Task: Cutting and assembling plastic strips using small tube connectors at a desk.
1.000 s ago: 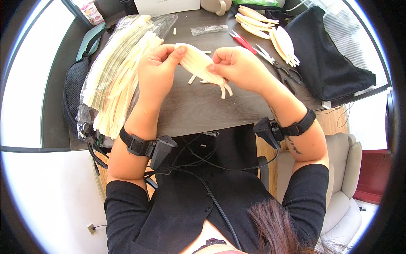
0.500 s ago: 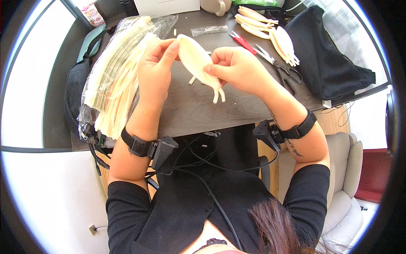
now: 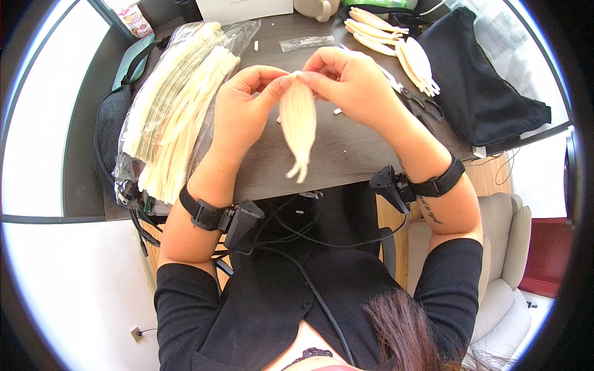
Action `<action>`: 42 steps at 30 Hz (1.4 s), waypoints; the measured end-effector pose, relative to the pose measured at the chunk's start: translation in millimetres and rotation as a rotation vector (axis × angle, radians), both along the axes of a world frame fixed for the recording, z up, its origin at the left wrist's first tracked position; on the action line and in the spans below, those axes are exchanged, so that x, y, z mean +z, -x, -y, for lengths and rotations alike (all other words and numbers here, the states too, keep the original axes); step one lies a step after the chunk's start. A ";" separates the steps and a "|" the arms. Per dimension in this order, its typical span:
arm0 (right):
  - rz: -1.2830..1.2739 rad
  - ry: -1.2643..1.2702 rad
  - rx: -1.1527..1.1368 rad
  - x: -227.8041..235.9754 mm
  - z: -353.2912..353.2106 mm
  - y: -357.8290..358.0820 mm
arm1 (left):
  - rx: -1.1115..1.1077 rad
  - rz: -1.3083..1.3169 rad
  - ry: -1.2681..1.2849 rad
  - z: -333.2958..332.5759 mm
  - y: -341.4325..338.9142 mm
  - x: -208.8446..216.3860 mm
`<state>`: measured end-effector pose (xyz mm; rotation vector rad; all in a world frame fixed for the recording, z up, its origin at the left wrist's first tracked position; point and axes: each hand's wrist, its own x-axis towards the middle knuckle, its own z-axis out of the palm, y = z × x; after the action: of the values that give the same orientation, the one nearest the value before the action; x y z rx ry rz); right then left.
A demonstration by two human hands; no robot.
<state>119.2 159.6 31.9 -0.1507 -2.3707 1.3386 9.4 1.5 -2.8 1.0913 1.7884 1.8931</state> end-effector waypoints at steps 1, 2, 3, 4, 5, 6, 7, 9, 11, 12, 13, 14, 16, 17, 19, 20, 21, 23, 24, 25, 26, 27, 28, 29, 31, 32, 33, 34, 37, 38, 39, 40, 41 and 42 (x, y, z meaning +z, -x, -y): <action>-0.006 0.023 -0.011 -1.1 -0.8 0.1 | 0.000 0.001 0.001 -1.0 -1.1 0.4; -0.005 0.024 -0.011 -1.5 -0.9 0.3 | -0.029 0.047 -0.031 -2.4 -2.7 1.0; -0.023 0.041 -0.018 -1.6 -0.9 0.5 | -0.059 0.093 -0.062 -2.9 -3.8 1.7; -0.041 0.059 -0.026 -1.2 -0.9 0.5 | -0.060 0.093 -0.062 -2.0 -4.7 3.2; -0.041 0.059 -0.027 -0.8 -1.6 0.8 | -0.136 0.157 -0.037 -0.7 -5.9 4.8; -0.081 0.043 -0.058 -0.2 -2.8 1.3 | -0.212 0.220 -0.013 -0.1 -6.3 5.5; -0.120 0.029 -0.085 0.1 -2.9 2.3 | -0.210 0.220 -0.012 0.4 -5.0 4.4; -0.100 -0.023 -0.073 4.3 -2.8 0.5 | -0.256 0.274 0.051 0.8 -2.1 0.9; -0.079 -0.075 -0.064 8.0 -1.8 -1.6 | -0.218 0.240 0.070 1.2 -2.4 -1.2; -0.111 -0.139 -0.060 9.2 -0.5 -2.5 | -0.179 0.204 0.089 1.5 -2.6 -1.8; -0.142 -0.204 -0.059 9.6 -0.1 -3.5 | -0.182 0.205 0.089 1.2 -2.7 -1.6; -0.141 -0.204 -0.061 9.6 -1.1 -3.9 | -0.196 0.193 0.119 1.0 -2.7 -0.8; -0.153 -0.334 -0.074 9.6 -3.9 -4.2 | -0.211 0.181 0.149 0.9 -2.9 1.2; -0.153 -0.333 -0.075 10.7 -4.3 -4.6 | -0.221 0.214 0.160 1.0 -3.2 2.3; -0.199 -0.513 -0.057 13.8 -4.4 -5.4 | -0.231 0.246 0.171 1.7 -2.2 2.2; -0.199 -0.513 -0.056 14.0 -4.9 -6.1 | -0.253 0.246 0.193 2.5 -0.1 0.9; -0.185 -0.552 -0.043 14.1 -6.0 -7.2 | -0.275 0.246 0.215 3.1 0.8 0.4; -0.171 -0.592 -0.029 13.0 -9.2 -9.9 | -0.288 0.242 0.214 2.8 -0.4 0.4; -0.122 -0.513 -0.004 11.8 -10.9 -11.2 | -0.302 0.238 0.213 2.9 -1.1 0.5; -0.074 -0.434 0.017 10.7 -12.5 -12.4 | -0.304 0.237 0.213 3.1 -1.5 2.0; -0.074 -0.435 0.014 9.2 -13.5 -13.0 | -0.311 0.228 0.245 3.9 -1.6 4.6; -0.104 -0.299 0.062 7.6 -14.4 -13.4 | -0.317 0.219 0.277 4.2 -1.4 6.0; -0.134 -0.162 0.112 6.9 -14.3 -14.0 | -0.318 0.219 0.278 4.9 -1.5 6.0; -0.134 -0.161 0.111 10.1 -14.7 -15.3 | -0.335 0.214 0.283 5.6 -1.6 5.9; 0.049 -0.240 0.158 20.9 -16.2 -18.3 | -0.351 0.210 0.289 7.0 -1.5 5.9; 0.050 -0.241 0.159 22.5 -16.5 -18.7 | -0.363 0.239 0.283 8.0 -1.3 6.2; 0.046 -0.226 0.191 23.8 -16.6 -18.8 | -0.375 0.269 0.277 9.1 -0.9 6.4; 0.039 -0.208 0.220 23.9 -19.3 -20.8 | -0.376 0.267 0.280 7.4 -1.8 6.9; 0.038 -0.075 0.320 24.0 -28.7 -27.4 | -0.408 0.282 0.254 5.0 -3.6 8.4; 0.040 -0.075 0.323 25.1 -29.4 -27.5 | -0.422 0.292 0.263 5.8 -4.0 9.2; 0.055 -0.075 0.342 26.6 -30.0 -27.6 | -0.436 0.302 0.272 6.3 -4.3 9.7; 0.069 -0.074 0.358 27.1 -30.1 -27.9 | -0.437 0.303 0.272 6.6 -4.4 9.6; 0.070 -0.074 0.358 26.2 -30.6 -27.7 | -0.427 0.283 0.277 6.8 -4.5 9.4; 0.090 -0.055 0.360 24.5 -31.5 -27.2 | -0.417 0.263 0.281 6.7 -4.8 9.2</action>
<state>146.4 191.1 56.5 0.2498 -2.5959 1.4454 14.2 -5.2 6.4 0.9694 1.4846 1.4165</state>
